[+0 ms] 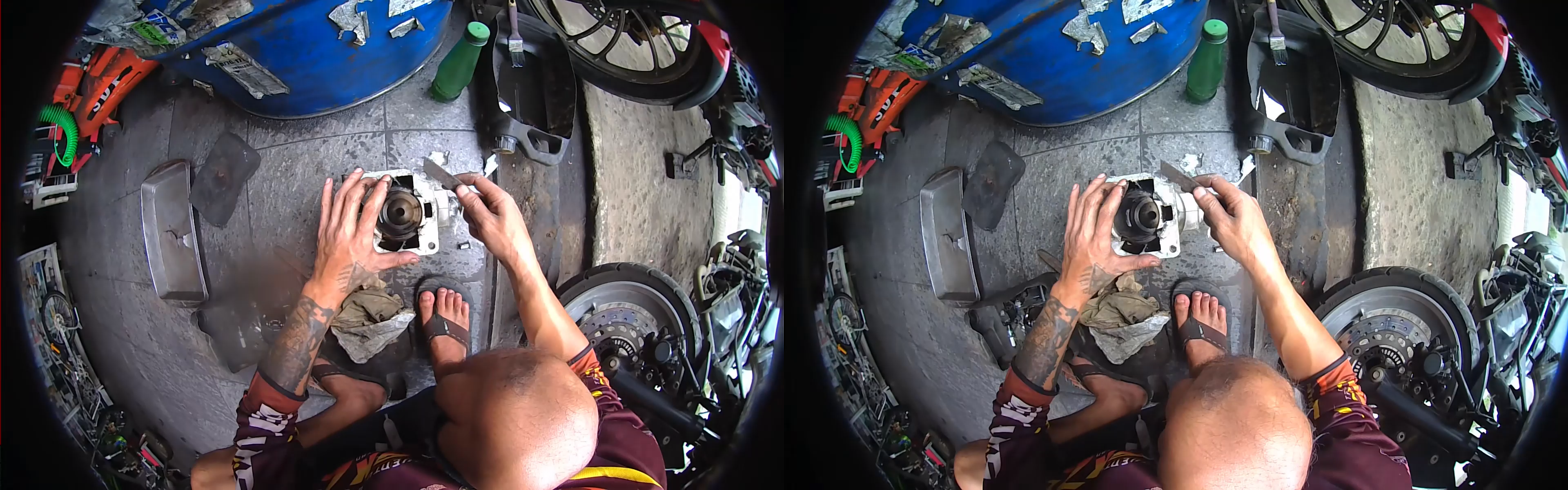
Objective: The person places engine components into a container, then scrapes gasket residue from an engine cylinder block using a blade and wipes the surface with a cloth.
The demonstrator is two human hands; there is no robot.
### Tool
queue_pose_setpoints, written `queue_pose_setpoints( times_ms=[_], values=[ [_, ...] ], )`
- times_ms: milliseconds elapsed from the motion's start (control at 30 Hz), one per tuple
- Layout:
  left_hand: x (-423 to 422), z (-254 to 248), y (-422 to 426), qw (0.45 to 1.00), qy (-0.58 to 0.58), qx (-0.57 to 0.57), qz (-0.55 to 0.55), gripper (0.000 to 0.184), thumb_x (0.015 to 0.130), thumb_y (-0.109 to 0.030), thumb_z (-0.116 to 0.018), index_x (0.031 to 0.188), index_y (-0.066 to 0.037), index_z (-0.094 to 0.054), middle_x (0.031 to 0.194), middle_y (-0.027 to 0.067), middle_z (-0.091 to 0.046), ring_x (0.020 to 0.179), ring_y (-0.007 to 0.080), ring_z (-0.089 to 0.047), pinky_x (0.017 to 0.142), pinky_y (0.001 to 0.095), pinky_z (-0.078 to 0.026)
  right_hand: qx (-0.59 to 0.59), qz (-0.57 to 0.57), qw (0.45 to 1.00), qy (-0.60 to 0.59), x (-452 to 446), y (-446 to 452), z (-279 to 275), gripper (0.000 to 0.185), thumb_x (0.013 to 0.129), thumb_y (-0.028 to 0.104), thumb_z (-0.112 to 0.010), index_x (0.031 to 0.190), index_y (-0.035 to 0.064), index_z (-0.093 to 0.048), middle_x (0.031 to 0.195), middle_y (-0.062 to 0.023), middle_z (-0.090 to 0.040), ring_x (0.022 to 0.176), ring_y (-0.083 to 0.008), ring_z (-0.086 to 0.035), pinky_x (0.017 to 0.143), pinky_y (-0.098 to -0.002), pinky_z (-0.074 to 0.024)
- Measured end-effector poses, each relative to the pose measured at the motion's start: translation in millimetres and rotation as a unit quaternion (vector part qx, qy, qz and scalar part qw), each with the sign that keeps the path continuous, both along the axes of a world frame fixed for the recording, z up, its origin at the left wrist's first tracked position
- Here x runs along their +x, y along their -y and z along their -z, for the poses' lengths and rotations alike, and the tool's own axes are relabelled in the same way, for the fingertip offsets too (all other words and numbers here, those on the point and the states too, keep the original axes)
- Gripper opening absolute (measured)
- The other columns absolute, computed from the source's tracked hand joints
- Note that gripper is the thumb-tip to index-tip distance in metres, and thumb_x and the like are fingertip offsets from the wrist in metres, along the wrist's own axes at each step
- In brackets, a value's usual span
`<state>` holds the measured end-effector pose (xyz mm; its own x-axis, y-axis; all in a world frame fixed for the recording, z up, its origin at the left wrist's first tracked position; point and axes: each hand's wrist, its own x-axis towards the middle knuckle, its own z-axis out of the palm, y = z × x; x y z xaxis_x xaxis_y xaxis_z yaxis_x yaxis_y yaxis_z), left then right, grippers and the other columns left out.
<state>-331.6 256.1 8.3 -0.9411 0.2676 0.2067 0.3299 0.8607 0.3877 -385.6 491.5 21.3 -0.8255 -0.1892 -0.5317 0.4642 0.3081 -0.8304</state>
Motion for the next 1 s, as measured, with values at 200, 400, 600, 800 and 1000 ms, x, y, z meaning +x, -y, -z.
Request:
queue_pose_setpoints(
  times_ms=[200,400,600,800,1000],
  values=[
    [-17,0,29,0.996,0.019,0.004,0.09,0.116,0.055,-0.075,-0.076,0.143,-0.007,-0.041,0.138,0.0165,-0.046,0.137,0.0364,-0.038,0.116,0.0605,-0.022,-0.044,-0.036,0.997,-0.048,13,-5,11,0.022,0.098,0.022,-0.056,0.099,0.0003,-0.06,0.069,-0.0009,-0.061,0.057,-0.0066,-0.052,0.051,-0.0247,-0.0388],
    [-17,-25,12,0.996,0.079,0.045,-0.016,0.095,0.076,-0.05,-0.076,0.142,0.004,-0.037,0.144,0.025,-0.038,0.137,0.0433,-0.033,0.112,0.0516,-0.029,-0.14,-0.003,0.987,0.083,27,13,10,0.023,0.099,0.026,-0.058,0.095,0.0034,-0.06,0.057,0.0037,-0.049,0.045,-0.004,-0.037,0.042,-0.0218,-0.0259],
    [-55,-16,-5,0.99,0.126,0.063,-0.013,0.058,0.085,-0.039,-0.069,0.123,0.004,-0.056,0.124,0.019,-0.055,0.119,0.0362,-0.049,0.102,0.0446,-0.038,-0.133,-0.06,0.985,0.096,7,6,22,0.034,0.098,0.035,-0.056,0.086,0.0038,-0.065,0.057,0.0054,-0.044,0.051,-0.0055,-0.037,0.048,-0.0251,-0.0287],
    [-67,-14,3,0.973,0.201,0.1,0.043,0.041,0.088,-0.033,-0.065,0.111,0.001,-0.063,0.109,0.0123,-0.061,0.109,0.0311,-0.054,0.098,0.0408,-0.04,-0.171,-0.057,0.976,0.122,11,5,23,0.034,0.099,0.034,-0.054,0.087,0.0046,-0.066,0.057,0.007,-0.042,0.051,-0.0045,-0.035,0.048,-0.0241,-0.0275],
    [-70,-18,7,0.964,0.236,0.1,0.069,0.045,0.089,-0.036,-0.064,0.115,0.0,-0.061,0.112,0.0139,-0.061,0.112,0.0324,-0.053,0.101,0.0428,-0.037,-0.152,0.011,0.981,0.119,23,6,24,0.035,0.099,0.034,-0.056,0.084,0.0046,-0.066,0.055,0.0079,-0.039,0.05,-0.0039,-0.033,0.047,-0.0245,-0.024]
  ],
)
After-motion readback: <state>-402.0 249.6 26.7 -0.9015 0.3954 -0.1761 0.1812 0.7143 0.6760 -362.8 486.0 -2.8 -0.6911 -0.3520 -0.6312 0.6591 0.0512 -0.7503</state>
